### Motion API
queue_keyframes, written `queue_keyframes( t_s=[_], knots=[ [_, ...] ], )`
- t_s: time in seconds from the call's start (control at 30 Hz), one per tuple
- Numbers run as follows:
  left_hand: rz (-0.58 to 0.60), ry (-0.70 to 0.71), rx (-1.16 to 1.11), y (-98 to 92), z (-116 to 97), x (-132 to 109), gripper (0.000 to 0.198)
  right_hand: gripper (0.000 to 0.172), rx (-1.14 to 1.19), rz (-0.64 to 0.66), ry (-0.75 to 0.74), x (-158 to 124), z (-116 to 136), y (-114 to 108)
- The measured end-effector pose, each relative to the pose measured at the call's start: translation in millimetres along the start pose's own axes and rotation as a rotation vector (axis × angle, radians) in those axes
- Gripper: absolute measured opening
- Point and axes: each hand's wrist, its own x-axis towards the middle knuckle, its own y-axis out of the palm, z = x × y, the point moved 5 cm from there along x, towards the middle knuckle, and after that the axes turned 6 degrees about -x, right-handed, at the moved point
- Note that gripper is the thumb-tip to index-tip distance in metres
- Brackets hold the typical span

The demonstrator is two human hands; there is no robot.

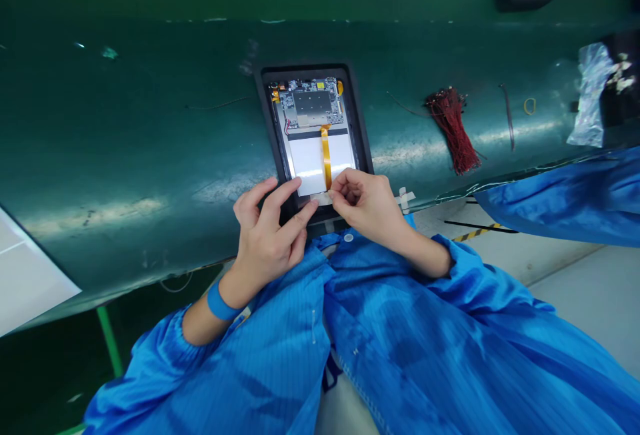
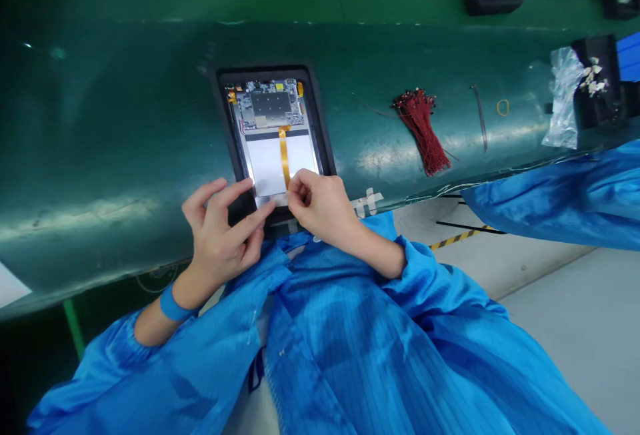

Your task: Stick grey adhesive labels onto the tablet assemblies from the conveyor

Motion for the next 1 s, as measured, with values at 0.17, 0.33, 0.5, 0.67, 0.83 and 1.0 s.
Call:
queue_keyframes(
  t_s=[0.17, 0.33, 0.5, 0.67, 0.83, 1.0],
  knots=[
    [0.0, 0.012, -0.002, -0.2, -0.3, 0.0, 0.048, 0.007, 0.037, -0.003, 0.003, 0.4, -2.8, 0.5],
    [-0.01, 0.0, -0.001, -0.7, 1.0, -1.2, 0.048, 0.011, 0.164, 0.001, 0.028, -2.1, -7.2, 1.1],
    [-0.019, -0.003, 0.039, -1.3, 1.6, -2.4, 0.045, 0.011, 0.185, -0.006, 0.022, -3.2, -6.1, 1.3],
    [-0.032, 0.015, 0.001, -1.1, 0.5, -3.2, 0.048, 0.007, 0.085, -0.022, -0.015, -1.9, -3.1, 2.1],
    [0.007, -0.004, -0.009, 1.5, 1.3, -3.4, 0.047, 0.007, 0.051, -0.024, -0.003, -1.1, -4.3, 2.3],
    [0.024, -0.018, -0.031, 2.0, 0.2, 0.1, 0.052, 0.006, 0.013, -0.024, -0.019, -0.2, -3.4, 1.8]
  ],
)
